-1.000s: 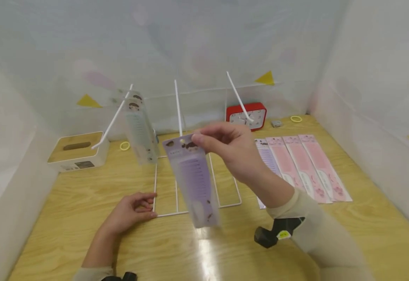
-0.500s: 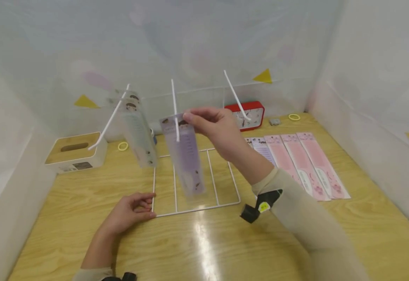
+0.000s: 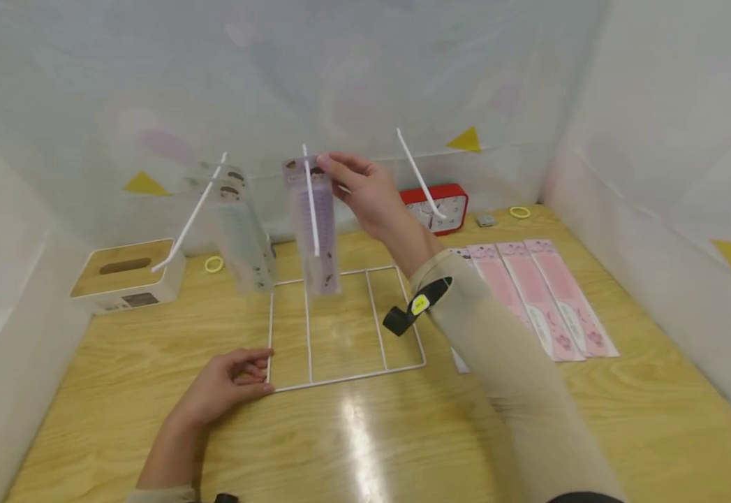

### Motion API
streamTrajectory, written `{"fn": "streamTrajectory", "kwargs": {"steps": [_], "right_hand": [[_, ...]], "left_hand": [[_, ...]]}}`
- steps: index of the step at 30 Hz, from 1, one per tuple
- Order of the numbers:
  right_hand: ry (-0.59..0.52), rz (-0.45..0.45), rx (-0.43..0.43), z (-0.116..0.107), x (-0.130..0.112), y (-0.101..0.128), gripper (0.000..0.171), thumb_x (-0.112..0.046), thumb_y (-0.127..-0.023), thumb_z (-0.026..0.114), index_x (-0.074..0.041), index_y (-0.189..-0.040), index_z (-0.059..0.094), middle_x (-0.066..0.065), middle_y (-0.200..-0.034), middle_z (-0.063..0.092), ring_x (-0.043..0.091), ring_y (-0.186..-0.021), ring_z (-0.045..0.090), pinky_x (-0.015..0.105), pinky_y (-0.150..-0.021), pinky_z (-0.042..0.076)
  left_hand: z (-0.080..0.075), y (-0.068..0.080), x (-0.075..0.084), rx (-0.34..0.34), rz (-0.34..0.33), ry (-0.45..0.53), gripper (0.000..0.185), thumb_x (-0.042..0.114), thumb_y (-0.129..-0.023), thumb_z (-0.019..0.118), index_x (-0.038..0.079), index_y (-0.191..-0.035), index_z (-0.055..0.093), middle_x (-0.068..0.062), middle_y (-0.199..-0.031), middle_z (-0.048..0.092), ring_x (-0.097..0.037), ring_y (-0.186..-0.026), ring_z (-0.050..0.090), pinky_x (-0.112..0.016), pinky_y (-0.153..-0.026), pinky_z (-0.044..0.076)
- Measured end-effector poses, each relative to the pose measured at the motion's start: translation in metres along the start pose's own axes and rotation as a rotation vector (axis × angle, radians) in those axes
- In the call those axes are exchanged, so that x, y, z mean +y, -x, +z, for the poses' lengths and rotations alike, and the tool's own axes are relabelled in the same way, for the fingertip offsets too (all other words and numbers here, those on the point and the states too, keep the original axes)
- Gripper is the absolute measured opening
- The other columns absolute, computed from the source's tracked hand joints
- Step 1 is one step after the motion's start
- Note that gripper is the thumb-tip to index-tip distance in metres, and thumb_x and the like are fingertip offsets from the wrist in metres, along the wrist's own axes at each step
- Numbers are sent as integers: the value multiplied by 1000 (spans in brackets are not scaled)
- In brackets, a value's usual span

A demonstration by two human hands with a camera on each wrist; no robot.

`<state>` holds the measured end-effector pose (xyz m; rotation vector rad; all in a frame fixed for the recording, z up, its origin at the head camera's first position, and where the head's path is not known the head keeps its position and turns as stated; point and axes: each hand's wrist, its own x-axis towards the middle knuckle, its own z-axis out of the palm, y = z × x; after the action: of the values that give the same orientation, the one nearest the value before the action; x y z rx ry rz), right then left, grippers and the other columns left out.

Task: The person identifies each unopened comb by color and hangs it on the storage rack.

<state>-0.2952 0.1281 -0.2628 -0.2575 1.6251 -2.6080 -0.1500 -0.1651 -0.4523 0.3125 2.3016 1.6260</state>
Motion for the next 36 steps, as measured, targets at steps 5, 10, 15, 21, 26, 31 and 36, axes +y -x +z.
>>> {"fn": "streamTrajectory", "kwargs": {"steps": [5, 10, 15, 21, 26, 31, 36], "right_hand": [[-13, 11, 13, -1, -3, -5, 20, -6, -97, 63, -15, -85, 78, -1, -93, 69, 16, -89, 57, 28, -86, 47], [8, 48, -18, -2, -8, -3, 19, -6, -98, 63, -15, -88, 77, -1, -95, 68, 16, -90, 57, 30, -92, 47], [84, 103, -45, -8, -10, 1, 24, -9, -97, 64, -8, -121, 69, -1, -110, 63, 15, -97, 57, 38, -112, 41], [189, 110, -72, -29, -6, 12, 47, -9, -99, 61, -7, -145, 52, 9, -149, 48, 22, -123, 52, 25, -100, 50], [322, 134, -107, -60, 0, 25, 50, -11, -98, 63, -5, -146, 50, 11, -145, 54, 15, -119, 58, 18, -94, 53], [433, 68, -141, -104, 15, 37, 41, -12, -96, 67, -11, -137, 62, -3, -125, 67, 9, -105, 65, 18, -91, 55], [539, 9, -117, -149, 34, 46, 37, -11, -94, 70, -8, -130, 66, -9, -113, 73, 10, -90, 69, 21, -80, 58]], "left_hand": [[2, -1, 0, -4, -1, -4, 59, 9, -76, 87, -2, -129, 63, -17, -111, 61, -18, -95, 62, -19, -82, 57], [2, -2, -1, 1, 10, -7, 59, 8, -76, 86, -3, -129, 63, -17, -110, 61, -17, -94, 62, -19, -82, 58], [-1, -1, 0, 13, 12, -19, 58, 7, -77, 86, -3, -129, 63, -17, -109, 61, -17, -93, 62, -20, -81, 58], [-2, 1, 1, 11, 9, -30, 59, 10, -77, 86, -1, -130, 63, -17, -110, 61, -18, -95, 62, -19, -81, 57], [-1, 1, 1, 17, 14, -39, 58, 11, -77, 86, 0, -129, 64, -16, -110, 62, -19, -95, 62, -19, -81, 57], [2, -1, 2, 23, 24, -47, 58, 11, -76, 87, -1, -128, 64, -16, -109, 63, -18, -94, 63, -19, -81, 58], [5, -2, 4, 14, 8, -17, 58, 9, -76, 87, -2, -129, 63, -17, -110, 63, -18, -95, 62, -18, -81, 58]]}}
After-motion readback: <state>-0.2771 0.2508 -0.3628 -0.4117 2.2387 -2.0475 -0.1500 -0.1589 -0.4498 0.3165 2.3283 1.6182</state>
